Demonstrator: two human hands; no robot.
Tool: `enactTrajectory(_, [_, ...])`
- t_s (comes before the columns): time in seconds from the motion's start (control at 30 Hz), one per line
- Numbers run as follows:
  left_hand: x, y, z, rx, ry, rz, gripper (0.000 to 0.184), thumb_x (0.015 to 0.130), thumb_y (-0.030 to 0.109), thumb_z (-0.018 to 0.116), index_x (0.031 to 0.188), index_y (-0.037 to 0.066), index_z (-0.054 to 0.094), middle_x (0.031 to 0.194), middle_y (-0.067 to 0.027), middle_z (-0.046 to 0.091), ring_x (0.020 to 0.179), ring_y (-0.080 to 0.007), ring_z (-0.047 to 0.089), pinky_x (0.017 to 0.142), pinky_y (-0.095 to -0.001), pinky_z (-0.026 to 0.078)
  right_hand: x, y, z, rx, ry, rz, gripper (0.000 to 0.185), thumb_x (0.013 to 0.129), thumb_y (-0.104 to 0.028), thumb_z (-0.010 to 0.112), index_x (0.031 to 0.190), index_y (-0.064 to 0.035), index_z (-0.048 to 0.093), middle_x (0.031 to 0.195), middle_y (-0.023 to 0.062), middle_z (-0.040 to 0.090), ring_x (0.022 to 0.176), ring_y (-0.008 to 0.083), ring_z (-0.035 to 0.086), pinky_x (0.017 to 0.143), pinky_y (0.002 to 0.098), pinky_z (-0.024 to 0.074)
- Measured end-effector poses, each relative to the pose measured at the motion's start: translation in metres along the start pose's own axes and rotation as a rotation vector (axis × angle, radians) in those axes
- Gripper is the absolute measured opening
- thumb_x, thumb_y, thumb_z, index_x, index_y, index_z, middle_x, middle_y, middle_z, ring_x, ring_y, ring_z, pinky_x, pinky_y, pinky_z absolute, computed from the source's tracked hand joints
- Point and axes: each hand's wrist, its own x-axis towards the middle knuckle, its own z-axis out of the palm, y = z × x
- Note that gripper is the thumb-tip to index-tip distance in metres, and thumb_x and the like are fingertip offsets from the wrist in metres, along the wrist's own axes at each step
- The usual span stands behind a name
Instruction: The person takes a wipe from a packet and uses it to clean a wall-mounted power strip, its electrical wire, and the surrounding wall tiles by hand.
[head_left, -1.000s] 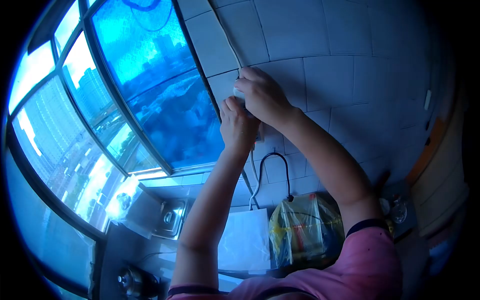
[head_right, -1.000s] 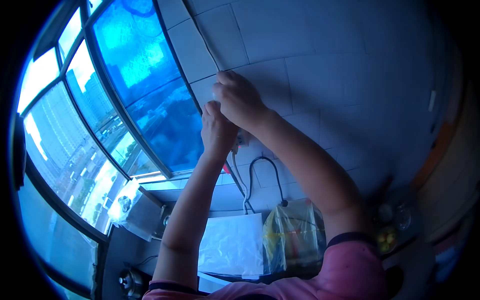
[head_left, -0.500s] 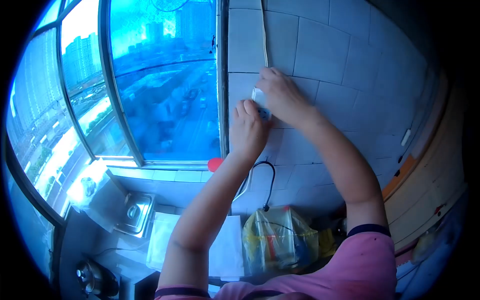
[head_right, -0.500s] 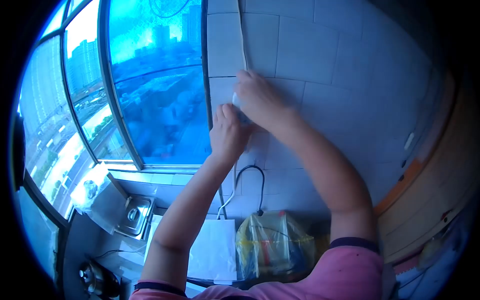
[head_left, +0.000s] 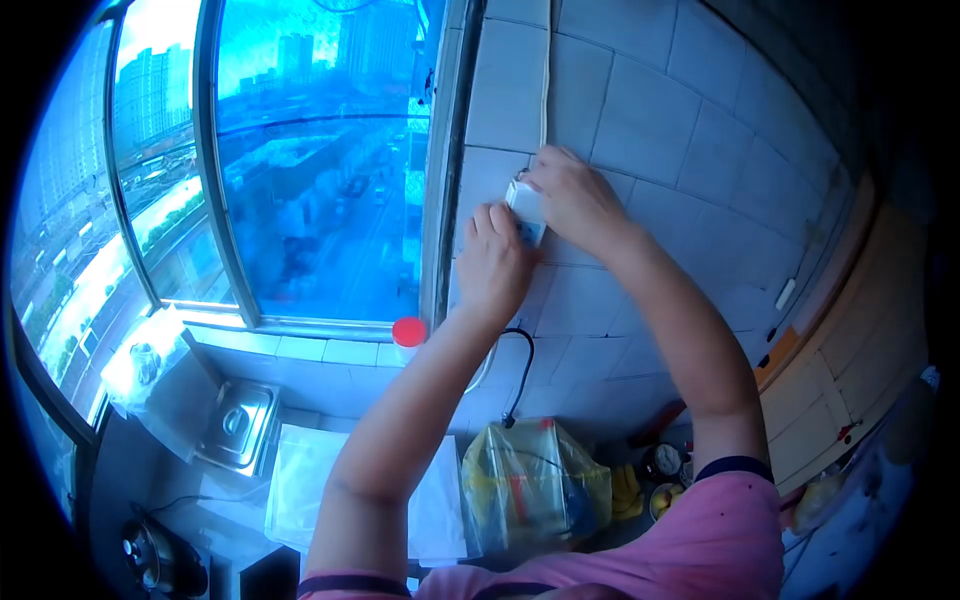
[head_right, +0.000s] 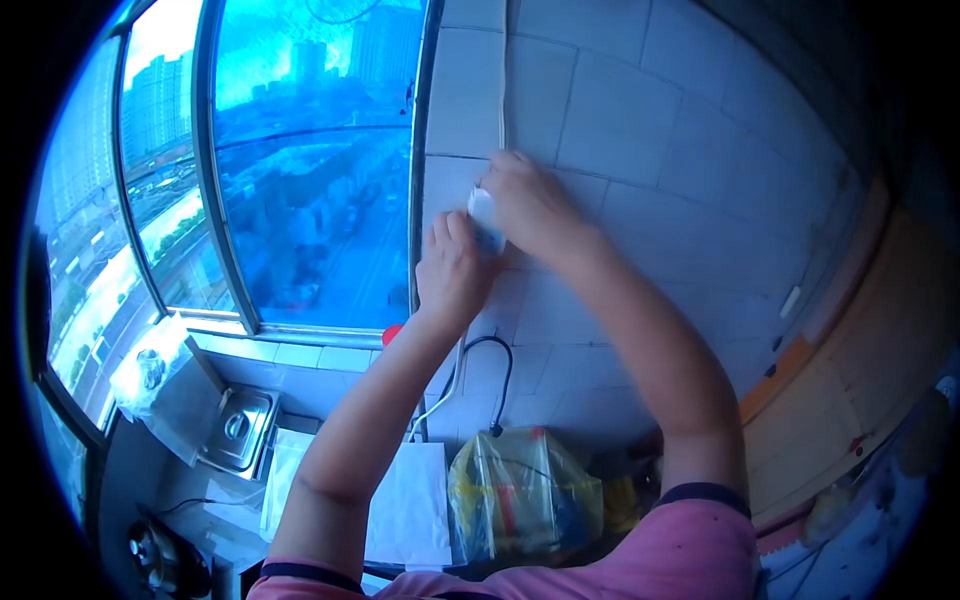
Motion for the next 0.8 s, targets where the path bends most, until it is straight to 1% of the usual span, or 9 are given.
enactTrajectory(0.37, [0.003,0.001,-0.003,-0.006,-0.008,-0.016,0.058,0.064,0.018,0.082,0.106,0.003,0.044,0.107,-0.0118,0.050,0.099,-0.0309,0.055,0.067,-0.0397,0.055,0.009,0.001,-0.001,-0.045,0.020,-0.054,0.011,0.082,0.000,0.054,0.079,0.0024,0.065,0.085,0.0159,0.057,0.084,0.0350,0.058,0.077,0.0405,0.0474])
enactTrajectory(0.47, [0.006,-0.001,-0.002,-0.017,-0.028,-0.037,0.061,0.064,0.021,0.083,0.107,0.004,0.043,0.106,-0.0129,0.050,0.100,-0.0320,0.055,0.069,-0.0407,0.054,0.003,0.007,-0.019,-0.017,-0.117,0.096,0.012,0.083,0.000,0.055,0.077,0.0027,0.065,0.089,0.0138,0.060,0.081,0.0301,0.062,0.075,0.0390,0.0484])
enactTrajectory(0.53, [0.005,-0.002,-0.004,-0.015,-0.060,-0.070,0.063,0.064,0.023,0.084,0.109,0.005,0.042,0.106,-0.0137,0.050,0.101,-0.0336,0.056,0.070,-0.0423,0.053,-0.003,0.011,-0.031,0.269,0.101,0.361,0.011,0.088,-0.001,0.054,0.087,0.0029,0.064,0.096,0.0119,0.063,0.086,0.0241,0.065,0.076,0.0370,0.0522])
enactTrajectory(0.57, [0.005,-0.006,-0.007,-0.036,-0.079,-0.039,0.063,0.066,0.023,0.083,0.112,0.003,0.045,0.108,-0.0144,0.051,0.102,-0.0330,0.056,0.073,-0.0417,0.053,-0.008,0.011,-0.030,0.268,0.107,0.362,0.011,0.088,-0.001,0.054,0.087,0.0029,0.064,0.096,0.0119,0.063,0.086,0.0241,0.065,0.076,0.0370,0.0522])
enactTrajectory(0.63, [0.005,-0.009,-0.017,-0.051,-0.097,0.004,0.062,0.068,0.023,0.083,0.115,0.002,0.047,0.110,-0.0151,0.052,0.102,-0.0325,0.057,0.076,-0.0411,0.053,-0.027,0.009,-0.022,1.237,0.280,0.696,0.015,0.094,-0.002,0.050,0.105,0.0019,0.059,0.105,0.0134,0.063,0.094,0.0231,0.066,0.080,0.0376,0.0553])
enactTrajectory(0.67, [0.001,-0.010,-0.024,-0.139,-0.046,0.038,0.062,0.070,0.023,0.082,0.118,0.001,0.049,0.111,-0.0159,0.053,0.102,-0.0317,0.057,0.079,-0.0404,0.052,-0.035,-0.002,-0.019,1.413,0.302,0.708,0.021,0.096,-0.004,0.048,0.116,0.0005,0.051,0.109,0.0158,0.061,0.100,0.0274,0.064,0.088,0.0400,0.0547])
enactTrajectory(0.7, [-0.003,-0.006,-0.032,-0.228,0.004,0.069,0.061,0.072,0.022,0.080,0.121,0.000,0.051,0.113,-0.0166,0.054,0.102,-0.0308,0.058,0.081,-0.0396,0.051,-0.040,-0.011,-0.016,1.416,0.315,0.706,0.021,0.096,-0.004,0.048,0.116,0.0005,0.051,0.109,0.0158,0.061,0.100,0.0274,0.064,0.088,0.0400,0.0547])
enactTrajectory(0.77, [-0.010,0.005,-0.042,-0.405,-0.116,-0.019,0.058,0.079,0.020,0.077,0.127,0.000,0.051,0.113,-0.0136,0.056,0.100,-0.0236,0.060,0.080,-0.0340,0.052,-0.049,-0.029,-0.007,1.746,0.441,0.818,0.018,0.096,-0.005,0.049,0.113,0.0000,0.052,0.112,0.0160,0.060,0.107,0.0269,0.062,0.093,0.0397,0.0519])
enactTrajectory(0.8, [-0.014,0.009,-0.043,-0.654,-0.178,-0.104,0.056,0.081,0.019,0.076,0.127,0.000,0.051,0.112,-0.0116,0.057,0.097,-0.0202,0.061,0.078,-0.0317,0.052,-0.052,-0.037,-0.004,1.801,0.499,0.820,0.017,0.092,-0.005,0.055,0.109,0.0001,0.055,0.109,0.0136,0.061,0.100,0.0228,0.063,0.088,0.0366,0.0517])
